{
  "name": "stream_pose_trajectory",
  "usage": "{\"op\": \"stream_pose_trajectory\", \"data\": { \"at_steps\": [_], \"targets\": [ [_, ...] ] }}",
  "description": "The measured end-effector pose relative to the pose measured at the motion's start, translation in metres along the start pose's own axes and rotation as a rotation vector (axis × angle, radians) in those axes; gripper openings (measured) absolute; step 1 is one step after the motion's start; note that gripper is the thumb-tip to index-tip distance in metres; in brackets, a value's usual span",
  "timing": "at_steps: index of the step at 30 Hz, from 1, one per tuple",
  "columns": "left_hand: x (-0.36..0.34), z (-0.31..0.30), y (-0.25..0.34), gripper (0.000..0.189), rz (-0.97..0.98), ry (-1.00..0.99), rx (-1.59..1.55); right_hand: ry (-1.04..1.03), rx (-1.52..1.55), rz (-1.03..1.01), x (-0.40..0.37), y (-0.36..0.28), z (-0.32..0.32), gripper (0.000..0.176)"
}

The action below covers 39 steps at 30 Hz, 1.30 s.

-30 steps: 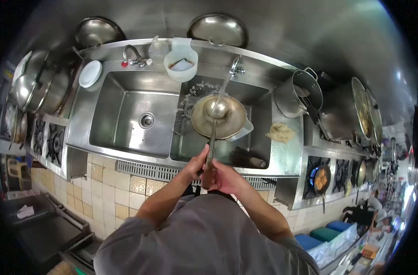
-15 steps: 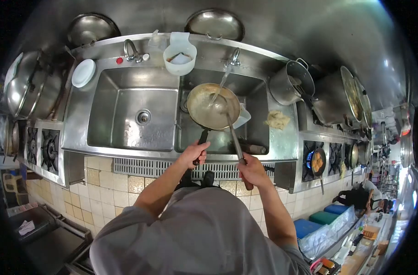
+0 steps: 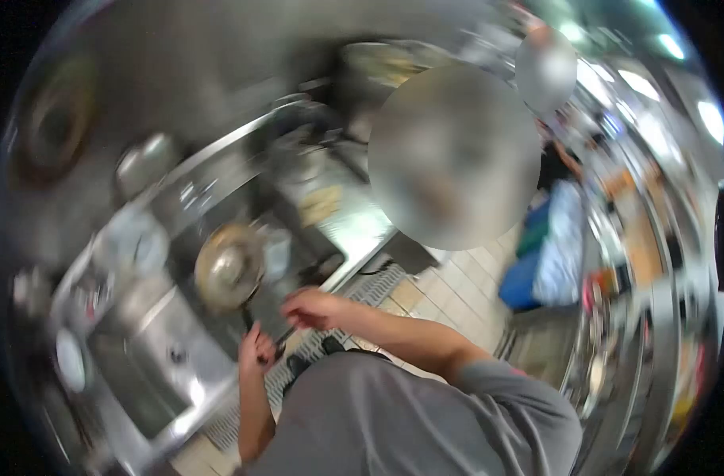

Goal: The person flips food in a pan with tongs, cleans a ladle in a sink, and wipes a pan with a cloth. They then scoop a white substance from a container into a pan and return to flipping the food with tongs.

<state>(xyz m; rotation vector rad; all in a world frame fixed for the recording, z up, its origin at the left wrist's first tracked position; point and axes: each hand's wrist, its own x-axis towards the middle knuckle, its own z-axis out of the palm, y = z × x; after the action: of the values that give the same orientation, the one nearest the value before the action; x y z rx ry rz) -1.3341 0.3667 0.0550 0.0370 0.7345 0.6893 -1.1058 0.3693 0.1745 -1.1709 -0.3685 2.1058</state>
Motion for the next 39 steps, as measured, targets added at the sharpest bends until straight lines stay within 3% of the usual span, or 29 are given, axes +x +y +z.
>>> {"op": "stream_pose_trajectory", "data": {
  "at_steps": [1, 3, 5, 6, 7, 9, 10, 11, 12, 13, 14, 19, 21, 22, 23, 24, 25, 27, 29, 32, 33, 35, 39],
  "targets": [
    [0.007, -0.015, -0.004, 0.029, -0.007, -0.124, -0.020, 0.008, 0.019, 0.098, 0.003, -0.003, 0.003, 0.014],
    [-0.010, 0.006, -0.005, 0.024, -0.054, -0.095, -0.133, -0.078, 0.194, 0.188, 0.008, -0.002, 0.008, 0.013],
    [-0.024, 0.002, 0.000, 0.020, -0.083, -0.028, -0.098, -0.022, -0.168, 0.010, -0.006, 0.002, 0.016, 0.009],
    [-0.032, 0.002, 0.004, 0.020, -0.093, -0.033, -0.078, 0.041, -0.516, 0.036, -0.016, -0.004, 0.016, 0.011],
    [-0.041, 0.001, 0.006, 0.018, -0.094, 0.017, -0.011, 0.042, -0.503, 0.026, -0.021, -0.003, 0.010, 0.011],
    [-0.049, -0.014, 0.013, 0.017, -0.102, 0.071, 0.063, 0.157, -1.125, -0.350, -0.035, 0.005, 0.003, 0.016],
    [-0.047, -0.026, 0.022, 0.017, -0.077, 0.110, 0.203, 0.202, -1.220, -0.376, -0.048, 0.000, 0.005, 0.030],
    [-0.045, -0.038, 0.026, 0.017, -0.051, 0.149, 0.340, 0.200, -1.213, -0.373, -0.060, -0.003, 0.003, 0.030],
    [-0.060, -0.008, 0.027, 0.019, 0.084, 0.241, 0.464, 0.250, -1.294, -0.508, -0.070, -0.004, 0.001, 0.036],
    [-0.062, 0.001, 0.032, 0.019, 0.081, 0.252, 0.468, 0.300, -1.371, -0.646, -0.077, -0.002, -0.001, 0.042],
    [-0.062, 0.005, 0.038, 0.018, 0.153, 0.282, 0.574, 0.344, -1.454, -0.554, -0.080, 0.001, -0.006, 0.055],
    [-0.067, 0.014, 0.052, 0.012, 0.302, 0.408, 0.897, 0.377, -1.435, -0.593, -0.126, 0.024, -0.029, 0.060],
    [-0.069, 0.012, 0.049, 0.010, 0.432, 0.458, 1.308, 0.376, -1.420, -0.594, -0.146, 0.036, -0.046, 0.062],
    [-0.085, 0.037, 0.039, 0.014, 0.451, 0.581, 1.475, 0.398, -1.417, -0.565, -0.156, 0.042, -0.056, 0.063],
    [-0.081, 0.018, 0.037, 0.014, 0.463, 0.600, 1.476, 0.419, -1.413, -0.538, -0.166, 0.049, -0.068, 0.063],
    [-0.069, -0.018, 0.034, 0.016, 0.592, 0.599, 1.602, 0.401, -1.413, -0.552, -0.175, 0.057, -0.082, 0.063],
    [-0.076, -0.011, 0.023, 0.019, 0.718, 0.599, 1.724, 0.448, -1.440, -0.589, -0.184, 0.066, -0.098, 0.062],
    [-0.097, 0.009, -0.005, 0.027, 0.620, 0.779, 1.790, 0.446, -1.458, -0.628, -0.202, 0.089, -0.136, 0.060],
    [-0.104, 0.005, -0.027, 0.032, 0.665, 0.836, 1.823, 0.573, -1.414, -0.786, -0.222, 0.110, -0.182, 0.059],
    [-0.120, 0.027, -0.078, 0.035, 0.773, 0.942, 1.807, 0.749, -1.317, -0.538, -0.248, 0.144, -0.262, 0.035],
    [-0.127, 0.050, -0.096, 0.035, 0.610, 1.065, 1.771, 0.829, -1.333, -0.470, -0.251, 0.161, -0.298, 0.026],
    [-0.134, 0.070, -0.134, 0.036, 0.750, 1.127, 1.750, 0.981, -1.320, -0.475, -0.300, 0.165, -0.333, 0.015],
    [-0.146, 0.114, -0.199, 0.034, 0.774, 1.326, 1.801, 1.154, -1.205, -0.426, -0.369, 0.235, -0.458, 0.015]
  ]
}}
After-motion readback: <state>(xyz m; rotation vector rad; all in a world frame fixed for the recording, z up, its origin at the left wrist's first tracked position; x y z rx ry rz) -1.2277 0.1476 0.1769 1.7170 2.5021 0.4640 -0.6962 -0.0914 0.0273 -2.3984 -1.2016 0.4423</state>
